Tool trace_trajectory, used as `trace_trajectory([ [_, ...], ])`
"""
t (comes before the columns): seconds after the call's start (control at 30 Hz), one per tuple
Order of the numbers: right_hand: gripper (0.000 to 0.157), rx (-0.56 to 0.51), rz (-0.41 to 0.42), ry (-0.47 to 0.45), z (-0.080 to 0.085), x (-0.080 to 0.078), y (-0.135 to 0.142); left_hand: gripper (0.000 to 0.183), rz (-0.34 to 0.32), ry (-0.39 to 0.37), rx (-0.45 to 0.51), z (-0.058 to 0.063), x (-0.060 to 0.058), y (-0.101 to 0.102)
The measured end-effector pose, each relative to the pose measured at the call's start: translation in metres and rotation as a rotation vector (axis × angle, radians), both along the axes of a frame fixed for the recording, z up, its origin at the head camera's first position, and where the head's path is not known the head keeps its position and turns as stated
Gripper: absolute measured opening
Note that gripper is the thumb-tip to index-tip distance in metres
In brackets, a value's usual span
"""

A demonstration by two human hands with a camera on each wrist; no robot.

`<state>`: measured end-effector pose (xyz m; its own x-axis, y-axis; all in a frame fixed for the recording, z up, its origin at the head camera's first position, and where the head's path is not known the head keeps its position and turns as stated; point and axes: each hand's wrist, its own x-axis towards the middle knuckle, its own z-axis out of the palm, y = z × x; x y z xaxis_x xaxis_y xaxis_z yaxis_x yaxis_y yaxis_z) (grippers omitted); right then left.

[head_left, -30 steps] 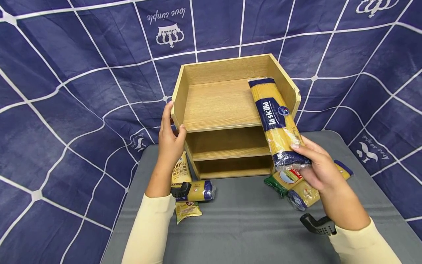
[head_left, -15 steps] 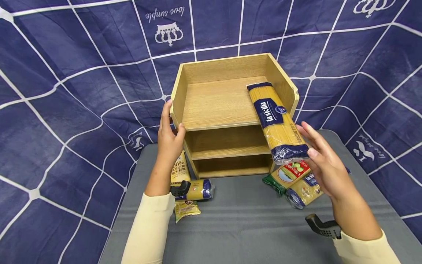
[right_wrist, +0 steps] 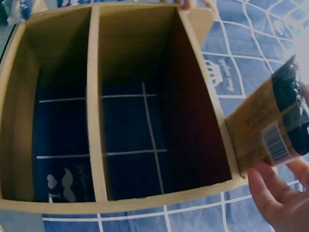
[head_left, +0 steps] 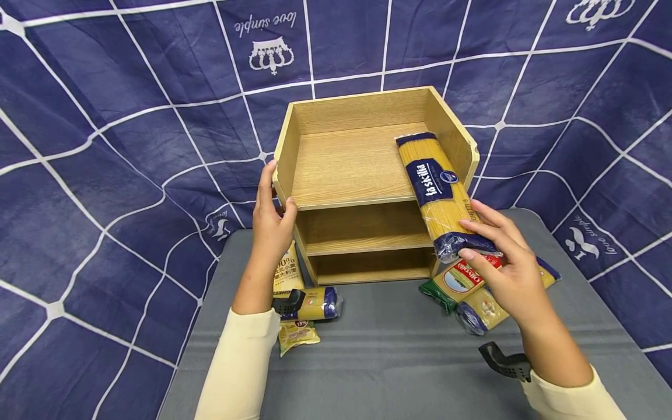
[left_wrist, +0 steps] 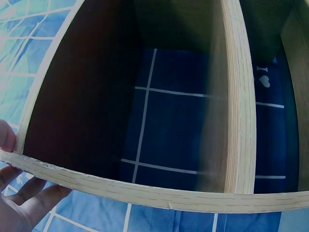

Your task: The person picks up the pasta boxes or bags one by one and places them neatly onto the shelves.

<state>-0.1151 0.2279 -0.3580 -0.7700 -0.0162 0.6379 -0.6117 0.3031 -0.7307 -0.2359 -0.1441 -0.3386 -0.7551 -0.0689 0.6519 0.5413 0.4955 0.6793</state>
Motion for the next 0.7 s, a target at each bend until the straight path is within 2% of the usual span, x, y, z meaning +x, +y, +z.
trace_trajectory([
  [0.07,0.046,0.043,-0.062,0.053,-0.002,-0.003,-0.002,0.075,0.000,0.003,-0.001,0.000,0.000,0.000],
  [0.17,0.043,0.054,-0.094,0.091,-0.003,-0.007,-0.004,0.075,-0.001,-0.005,0.003,0.000,0.000,0.000],
  [0.37,0.041,0.065,-0.140,0.099,-0.003,-0.014,-0.007,0.075,-0.003,-0.027,0.012,-0.001,0.000,0.001],
  [0.7,0.040,0.092,-0.215,0.083,0.000,-0.027,-0.010,0.074,-0.006,-0.005,0.011,0.000,0.000,0.001],
])
